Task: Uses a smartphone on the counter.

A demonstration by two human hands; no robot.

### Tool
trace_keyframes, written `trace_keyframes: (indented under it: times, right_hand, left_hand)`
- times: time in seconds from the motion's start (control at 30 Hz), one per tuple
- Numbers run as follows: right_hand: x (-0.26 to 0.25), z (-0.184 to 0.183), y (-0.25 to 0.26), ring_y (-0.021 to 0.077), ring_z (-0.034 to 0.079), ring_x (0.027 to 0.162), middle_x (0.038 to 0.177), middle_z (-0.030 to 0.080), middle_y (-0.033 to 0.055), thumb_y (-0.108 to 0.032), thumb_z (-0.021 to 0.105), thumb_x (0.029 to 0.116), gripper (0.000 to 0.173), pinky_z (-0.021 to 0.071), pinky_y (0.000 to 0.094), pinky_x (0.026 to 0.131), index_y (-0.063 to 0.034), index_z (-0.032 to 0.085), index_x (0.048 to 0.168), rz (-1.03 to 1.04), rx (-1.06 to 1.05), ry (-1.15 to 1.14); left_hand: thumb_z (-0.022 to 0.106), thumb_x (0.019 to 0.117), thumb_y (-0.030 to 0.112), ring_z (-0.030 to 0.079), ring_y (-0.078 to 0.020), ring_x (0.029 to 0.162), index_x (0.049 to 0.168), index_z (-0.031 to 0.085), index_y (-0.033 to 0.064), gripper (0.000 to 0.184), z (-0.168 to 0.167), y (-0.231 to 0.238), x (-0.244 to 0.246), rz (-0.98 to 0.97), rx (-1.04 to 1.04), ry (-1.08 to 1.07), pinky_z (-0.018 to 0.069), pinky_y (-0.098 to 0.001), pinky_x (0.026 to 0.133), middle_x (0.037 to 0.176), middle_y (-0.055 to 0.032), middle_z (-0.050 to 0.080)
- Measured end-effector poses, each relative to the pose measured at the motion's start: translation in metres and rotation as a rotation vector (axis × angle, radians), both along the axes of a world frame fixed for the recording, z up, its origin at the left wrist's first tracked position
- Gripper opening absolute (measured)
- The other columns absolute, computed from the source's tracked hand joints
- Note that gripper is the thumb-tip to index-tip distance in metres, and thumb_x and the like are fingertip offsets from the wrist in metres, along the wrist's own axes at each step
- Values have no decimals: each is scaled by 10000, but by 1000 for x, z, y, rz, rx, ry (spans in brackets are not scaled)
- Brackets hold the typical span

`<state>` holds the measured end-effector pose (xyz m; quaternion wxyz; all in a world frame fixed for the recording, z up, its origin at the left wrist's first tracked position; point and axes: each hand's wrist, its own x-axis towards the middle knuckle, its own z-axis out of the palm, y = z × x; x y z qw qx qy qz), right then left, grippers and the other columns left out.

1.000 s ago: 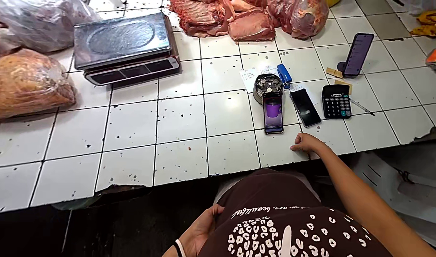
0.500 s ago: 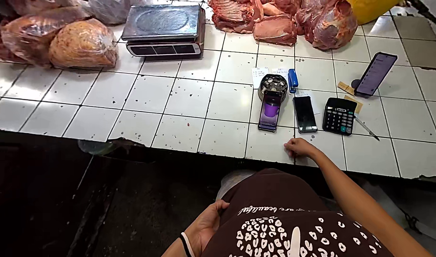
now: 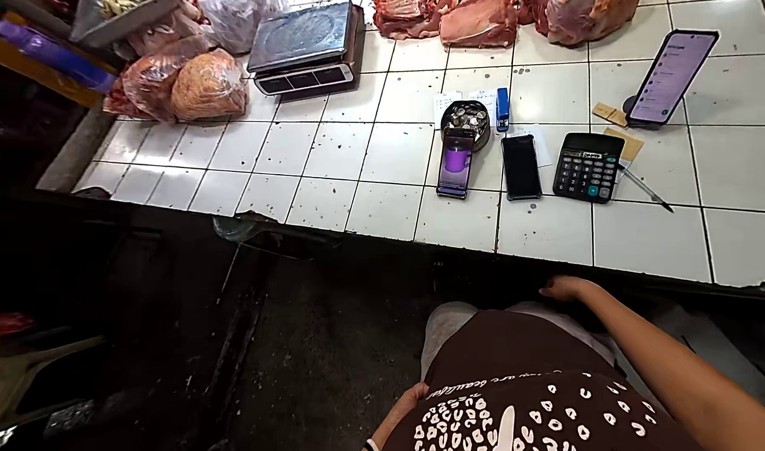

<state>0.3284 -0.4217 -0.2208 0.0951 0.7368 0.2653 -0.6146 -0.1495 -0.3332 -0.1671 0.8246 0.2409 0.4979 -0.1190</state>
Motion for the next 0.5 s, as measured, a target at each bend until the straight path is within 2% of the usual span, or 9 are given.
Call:
trace_keyframes:
  times: [0.03, 0.07, 0.17, 0.2, 0.23, 0.33, 0.4, 0.43, 0.5]
  right_hand:
    - [4, -10, -17, 421, 537, 1339, 1422, 565, 287, -439, 473, 1089, 587, 379, 589, 1129, 32, 539, 1433, -75, -5, -2]
    - [7, -15, -34, 425, 528, 1345, 1423, 557, 298, -427, 471, 1092, 586, 374, 588, 1133, 50, 539, 1425, -97, -30, -22]
    - [10, -9, -68, 411, 480, 1411, 1454, 532, 307, -458, 482, 1076, 637, 352, 582, 1160, 98, 565, 1376, 88, -189, -71]
    - [11, -7, -76, 395, 485, 1410, 1453, 538, 294, -485, 460, 1077, 655, 357, 573, 1154, 91, 575, 1368, 155, -243, -53]
    - [12, -9, -85, 386, 511, 1386, 1438, 556, 284, -497, 436, 1083, 658, 374, 571, 1136, 79, 586, 1362, 168, -267, -28]
    - [19, -27, -113, 383, 592, 1290, 1387, 601, 259, -503, 376, 1101, 640, 439, 580, 1076, 32, 573, 1392, -68, -279, 39]
    - [17, -26, -123, 388, 568, 1323, 1423, 573, 266, -500, 334, 1111, 649, 420, 588, 1095, 28, 545, 1425, -168, -276, 56]
    - [14, -25, -127, 390, 551, 1340, 1436, 559, 269, -491, 311, 1117, 649, 413, 588, 1102, 31, 537, 1430, -189, -264, 59]
    - [3, -26, -137, 400, 501, 1387, 1471, 519, 286, -426, 261, 1137, 620, 379, 581, 1131, 53, 522, 1433, -195, -215, 67]
  left_hand:
    - [402, 1093, 199, 639, -92, 748, 1048, 610, 90, 239, -21, -14, -14, 2, 21, 25, 548, -271, 684, 833, -18, 658]
    - [433, 1090, 223, 652, -110, 767, 1072, 623, 82, 238, -26, -27, -16, 11, 45, 100, 560, -288, 701, 855, -38, 671]
    - [432, 1098, 195, 646, -128, 800, 1084, 626, 80, 226, -19, -50, 3, -59, 143, 398, 553, -310, 763, 882, -60, 668]
    - [428, 1095, 182, 666, -133, 827, 1128, 621, 39, 242, -31, -55, -13, -72, 172, 226, 569, -309, 764, 919, -81, 686]
    - [458, 1088, 193, 668, -132, 822, 1121, 627, 32, 236, -39, -57, -21, -51, 157, 104, 569, -305, 747, 916, -78, 692]
    - [448, 1087, 202, 641, -104, 741, 1015, 639, 91, 233, -24, -59, 4, 8, 37, 131, 549, -278, 687, 824, -29, 667]
    - [371, 1104, 233, 609, -81, 661, 933, 610, 125, 313, 1, -62, 30, 53, 12, 188, 526, -248, 622, 745, -2, 632]
    - [337, 1112, 231, 614, -82, 692, 966, 609, 118, 328, -3, -59, 28, 51, -41, 102, 530, -249, 649, 777, -4, 634]
    - [339, 1104, 211, 616, -85, 677, 945, 601, 121, 319, 5, -57, 39, 90, -82, 68, 531, -248, 634, 760, -4, 634]
